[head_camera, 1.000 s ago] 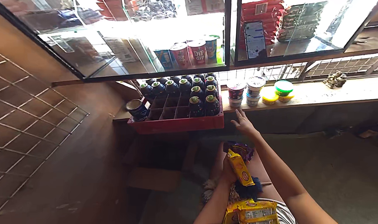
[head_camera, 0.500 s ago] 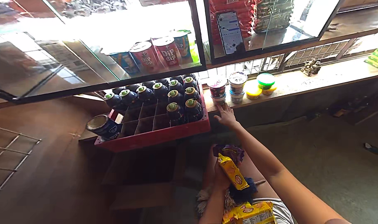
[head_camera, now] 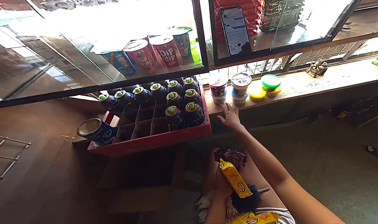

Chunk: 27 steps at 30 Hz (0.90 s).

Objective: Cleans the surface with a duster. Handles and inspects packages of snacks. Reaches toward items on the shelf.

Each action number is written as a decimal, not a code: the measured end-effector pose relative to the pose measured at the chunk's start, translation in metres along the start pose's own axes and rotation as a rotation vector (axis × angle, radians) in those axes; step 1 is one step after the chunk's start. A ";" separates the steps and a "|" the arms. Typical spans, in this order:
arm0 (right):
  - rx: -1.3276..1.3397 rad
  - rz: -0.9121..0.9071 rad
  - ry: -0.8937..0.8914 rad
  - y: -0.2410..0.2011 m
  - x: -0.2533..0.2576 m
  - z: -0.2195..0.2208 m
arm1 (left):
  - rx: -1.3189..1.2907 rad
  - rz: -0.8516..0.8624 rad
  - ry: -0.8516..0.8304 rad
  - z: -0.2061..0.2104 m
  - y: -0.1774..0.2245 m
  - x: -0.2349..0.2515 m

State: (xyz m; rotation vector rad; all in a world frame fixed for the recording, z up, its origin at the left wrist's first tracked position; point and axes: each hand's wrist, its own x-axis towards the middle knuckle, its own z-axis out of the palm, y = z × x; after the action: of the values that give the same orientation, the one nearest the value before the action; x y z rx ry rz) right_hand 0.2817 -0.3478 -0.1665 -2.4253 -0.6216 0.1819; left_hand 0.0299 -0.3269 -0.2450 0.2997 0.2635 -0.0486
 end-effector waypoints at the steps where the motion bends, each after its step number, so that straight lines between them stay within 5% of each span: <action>1: 0.008 0.007 0.049 0.005 -0.010 -0.002 | 0.004 0.006 0.015 0.000 0.001 0.001; 8: 0.002 0.218 0.209 0.050 -0.035 -0.024 | 0.035 0.004 0.032 0.005 -0.001 0.000; 27: 0.040 0.157 0.141 0.052 0.014 -0.027 | 0.002 0.005 -0.004 0.002 -0.001 -0.001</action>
State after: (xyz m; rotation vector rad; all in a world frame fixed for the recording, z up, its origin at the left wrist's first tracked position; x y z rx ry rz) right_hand 0.3217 -0.3920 -0.1758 -2.4229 -0.3624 0.0860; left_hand 0.0293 -0.3285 -0.2433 0.3022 0.2590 -0.0445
